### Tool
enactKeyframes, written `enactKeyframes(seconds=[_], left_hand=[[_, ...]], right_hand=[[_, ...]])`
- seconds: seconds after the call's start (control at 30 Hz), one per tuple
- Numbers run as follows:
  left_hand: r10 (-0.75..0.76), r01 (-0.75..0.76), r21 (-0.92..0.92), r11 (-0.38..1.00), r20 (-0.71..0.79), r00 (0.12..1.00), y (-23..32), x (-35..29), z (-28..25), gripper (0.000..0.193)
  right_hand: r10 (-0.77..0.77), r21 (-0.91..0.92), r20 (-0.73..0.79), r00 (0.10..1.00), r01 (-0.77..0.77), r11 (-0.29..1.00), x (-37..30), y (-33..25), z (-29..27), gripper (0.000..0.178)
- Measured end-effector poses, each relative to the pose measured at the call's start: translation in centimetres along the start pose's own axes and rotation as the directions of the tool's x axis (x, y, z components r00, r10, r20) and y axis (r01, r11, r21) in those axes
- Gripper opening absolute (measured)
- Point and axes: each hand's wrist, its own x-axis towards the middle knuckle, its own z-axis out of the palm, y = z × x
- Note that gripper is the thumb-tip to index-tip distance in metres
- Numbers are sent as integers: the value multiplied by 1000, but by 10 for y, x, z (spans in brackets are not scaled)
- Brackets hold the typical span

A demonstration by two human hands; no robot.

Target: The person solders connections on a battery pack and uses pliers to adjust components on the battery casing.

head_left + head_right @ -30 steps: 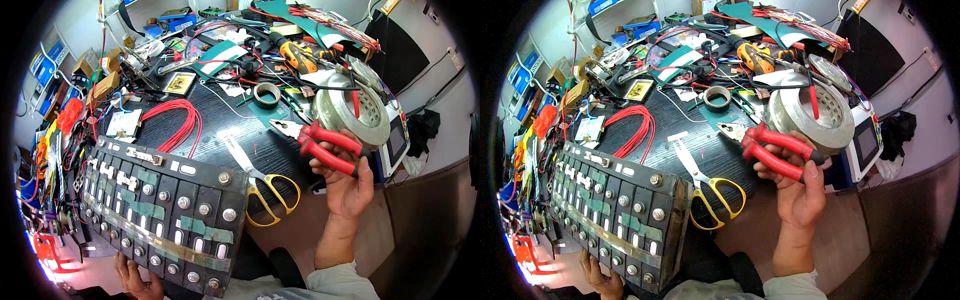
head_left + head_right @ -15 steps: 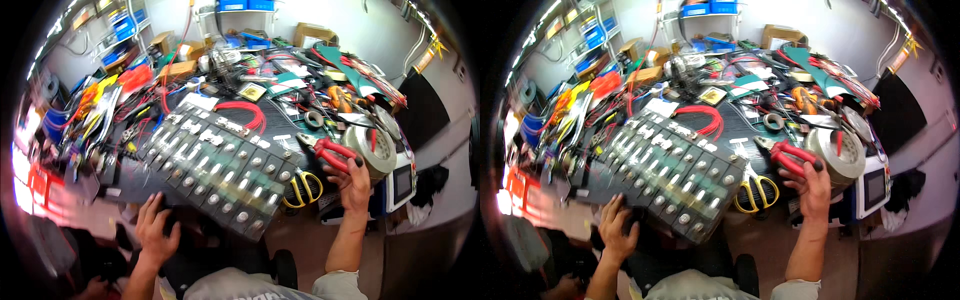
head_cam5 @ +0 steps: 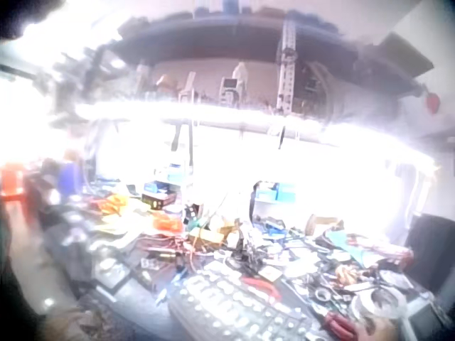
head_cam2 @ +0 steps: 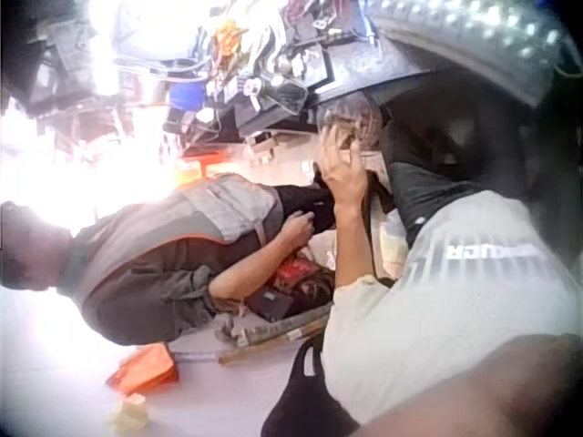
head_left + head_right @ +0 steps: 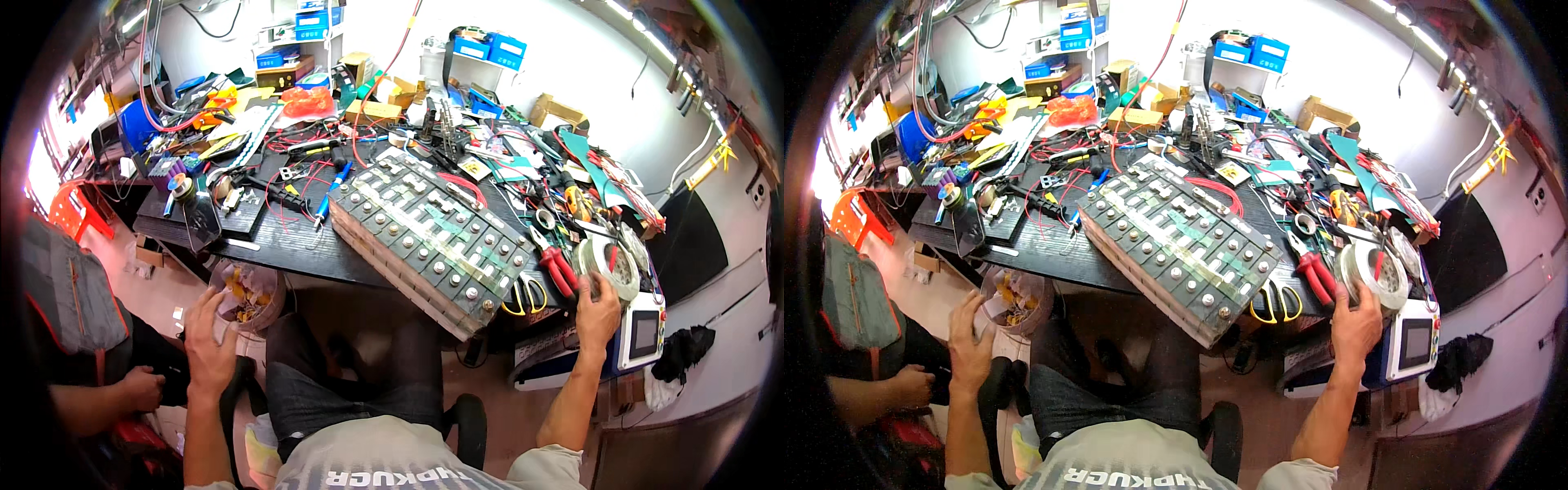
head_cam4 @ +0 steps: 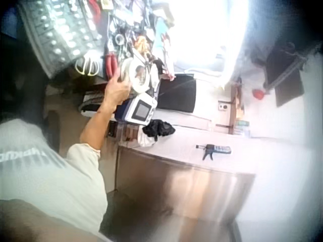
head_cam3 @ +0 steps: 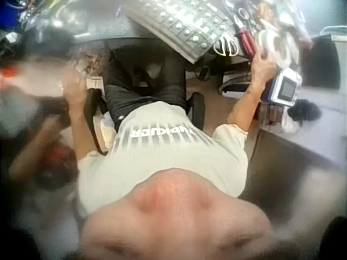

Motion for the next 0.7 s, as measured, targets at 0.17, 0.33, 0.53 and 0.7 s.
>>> enactKeyframes(seconds=[0.17, 0.33, 0.53, 0.7], left_hand=[[-143, 125, 85, 989, 253, 957, -67, -34, -51, 36], [-208, 46, 308, 950, 519, 829, -97, -45, -38, 26], [-352, -25, 465, 885, 703, 617, -134, -52, -7, 34], [-330, -130, 475, 871, 759, 560, -142, -40, -16, 37]], right_hand=[[-25, 352, -40, 999, 37, 935, -51, -39, -41, 23], [-224, 272, 676, 702, 45, 961, -155, -48, -38, 23], [-52, -42, 938, 343, 260, 965, -223, -12, -29, 35], [154, -228, 941, 301, 231, 946, -211, -15, -32, 45]])
